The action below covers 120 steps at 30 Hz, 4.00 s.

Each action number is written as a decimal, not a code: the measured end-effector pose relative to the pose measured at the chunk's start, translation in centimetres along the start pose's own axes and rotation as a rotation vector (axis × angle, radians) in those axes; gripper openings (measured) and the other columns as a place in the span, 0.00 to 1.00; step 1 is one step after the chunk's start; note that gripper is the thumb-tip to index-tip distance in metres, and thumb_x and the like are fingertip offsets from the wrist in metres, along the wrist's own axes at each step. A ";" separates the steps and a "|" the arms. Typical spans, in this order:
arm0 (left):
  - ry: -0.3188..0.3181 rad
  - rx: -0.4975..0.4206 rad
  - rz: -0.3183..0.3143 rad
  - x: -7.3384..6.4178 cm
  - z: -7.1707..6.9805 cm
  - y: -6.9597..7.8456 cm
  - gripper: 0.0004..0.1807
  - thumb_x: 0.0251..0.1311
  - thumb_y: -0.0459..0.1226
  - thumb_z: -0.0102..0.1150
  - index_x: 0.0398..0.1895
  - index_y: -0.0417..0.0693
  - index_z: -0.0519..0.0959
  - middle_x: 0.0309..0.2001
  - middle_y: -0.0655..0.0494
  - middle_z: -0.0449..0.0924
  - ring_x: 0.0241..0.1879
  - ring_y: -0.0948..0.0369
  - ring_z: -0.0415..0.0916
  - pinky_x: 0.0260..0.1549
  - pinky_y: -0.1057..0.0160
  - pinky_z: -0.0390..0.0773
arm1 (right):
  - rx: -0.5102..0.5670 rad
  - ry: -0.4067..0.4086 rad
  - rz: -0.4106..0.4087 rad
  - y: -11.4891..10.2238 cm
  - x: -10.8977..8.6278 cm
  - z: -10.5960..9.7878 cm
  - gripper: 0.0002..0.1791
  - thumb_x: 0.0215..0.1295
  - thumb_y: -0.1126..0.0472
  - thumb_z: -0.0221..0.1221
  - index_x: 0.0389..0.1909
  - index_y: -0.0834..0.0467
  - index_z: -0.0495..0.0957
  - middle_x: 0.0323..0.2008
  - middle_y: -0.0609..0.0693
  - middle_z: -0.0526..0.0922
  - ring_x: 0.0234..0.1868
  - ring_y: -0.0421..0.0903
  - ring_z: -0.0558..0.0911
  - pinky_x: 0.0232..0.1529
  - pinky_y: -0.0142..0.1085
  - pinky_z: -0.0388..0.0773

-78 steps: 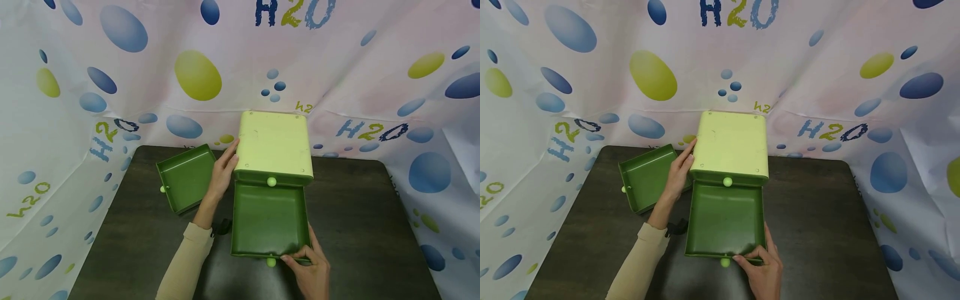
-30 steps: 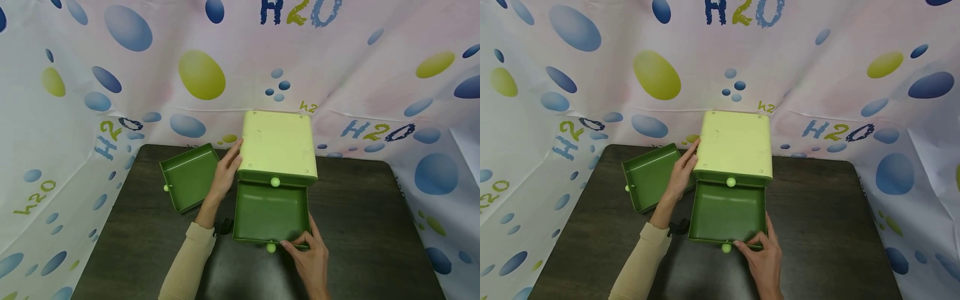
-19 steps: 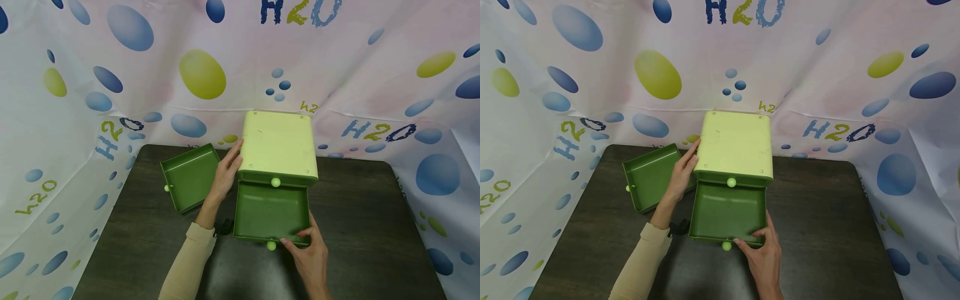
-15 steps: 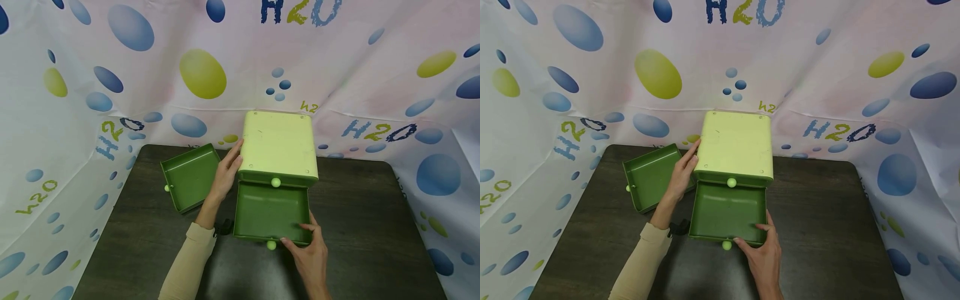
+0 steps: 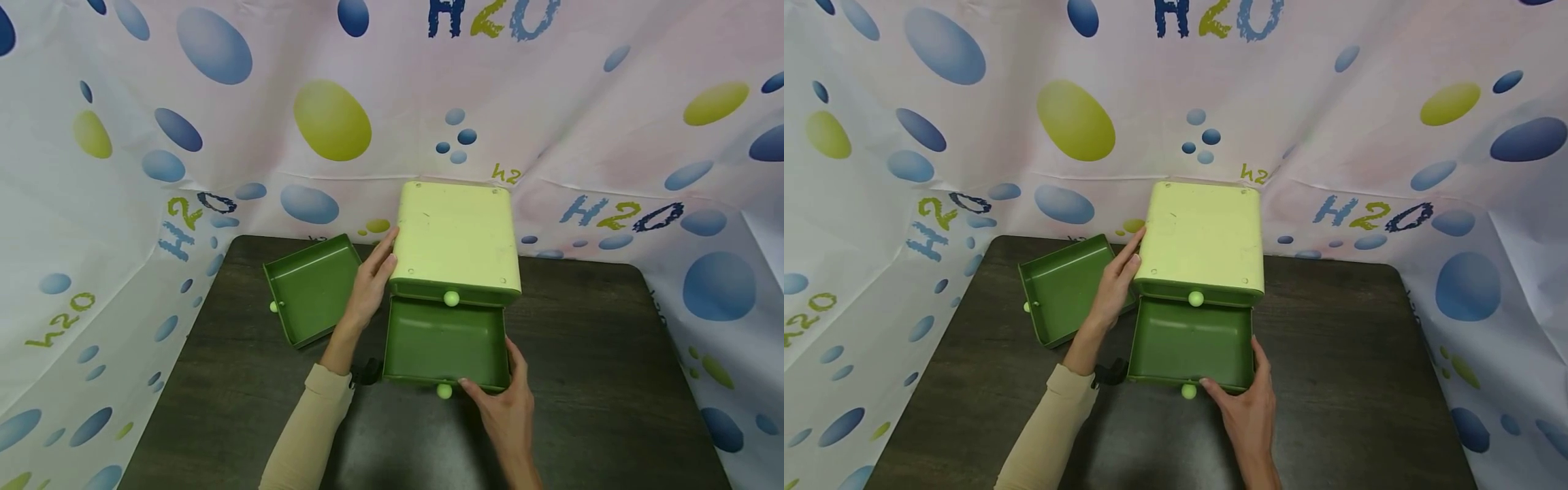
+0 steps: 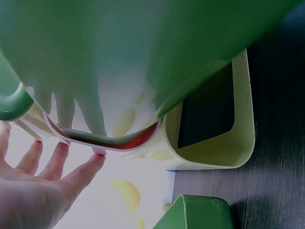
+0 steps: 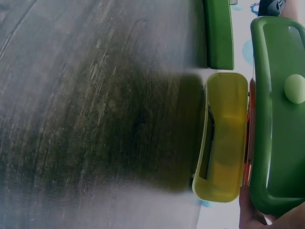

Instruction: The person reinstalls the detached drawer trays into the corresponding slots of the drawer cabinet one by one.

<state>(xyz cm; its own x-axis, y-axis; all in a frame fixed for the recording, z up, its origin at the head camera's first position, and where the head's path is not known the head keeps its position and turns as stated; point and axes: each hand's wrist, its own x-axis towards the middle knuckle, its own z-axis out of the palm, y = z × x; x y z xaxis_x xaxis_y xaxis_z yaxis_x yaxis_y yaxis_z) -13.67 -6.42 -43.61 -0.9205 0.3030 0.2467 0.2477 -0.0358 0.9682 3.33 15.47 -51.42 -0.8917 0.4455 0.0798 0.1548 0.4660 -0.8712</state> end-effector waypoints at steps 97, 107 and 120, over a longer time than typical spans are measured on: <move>-0.008 -0.006 0.045 0.2 -0.2 -0.7 0.27 0.79 0.33 0.38 0.78 0.39 0.53 0.78 0.42 0.48 0.76 0.53 0.49 0.71 0.50 0.57 | 0.042 -0.030 -0.159 -0.5 5.5 1.5 0.68 0.44 0.59 0.80 0.80 0.55 0.43 0.74 0.62 0.51 0.70 0.63 0.61 0.62 0.61 0.62; -0.004 -0.003 0.047 0.1 -0.2 -0.6 0.27 0.79 0.34 0.38 0.78 0.40 0.53 0.78 0.42 0.48 0.76 0.55 0.48 0.71 0.50 0.57 | 0.034 -0.036 -0.139 -0.4 5.7 1.8 0.68 0.46 0.57 0.80 0.80 0.55 0.42 0.73 0.64 0.53 0.69 0.63 0.61 0.61 0.62 0.62; -0.011 -0.016 0.045 0.2 -0.3 -0.5 0.27 0.79 0.32 0.38 0.78 0.39 0.53 0.78 0.43 0.48 0.76 0.53 0.49 0.71 0.49 0.58 | 0.051 -0.014 -0.196 -0.6 7.3 2.2 0.61 0.45 0.56 0.80 0.77 0.54 0.51 0.61 0.63 0.62 0.57 0.57 0.65 0.53 0.55 0.64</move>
<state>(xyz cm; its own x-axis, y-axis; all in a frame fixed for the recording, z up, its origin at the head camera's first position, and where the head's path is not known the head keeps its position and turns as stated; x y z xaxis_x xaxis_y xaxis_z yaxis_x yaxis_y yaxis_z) -14.10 -6.62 -44.03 -0.9049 0.3116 0.2900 0.2840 -0.0653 0.9566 -4.16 16.76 -51.42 -0.9087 0.3389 0.2437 -0.0440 0.5028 -0.8633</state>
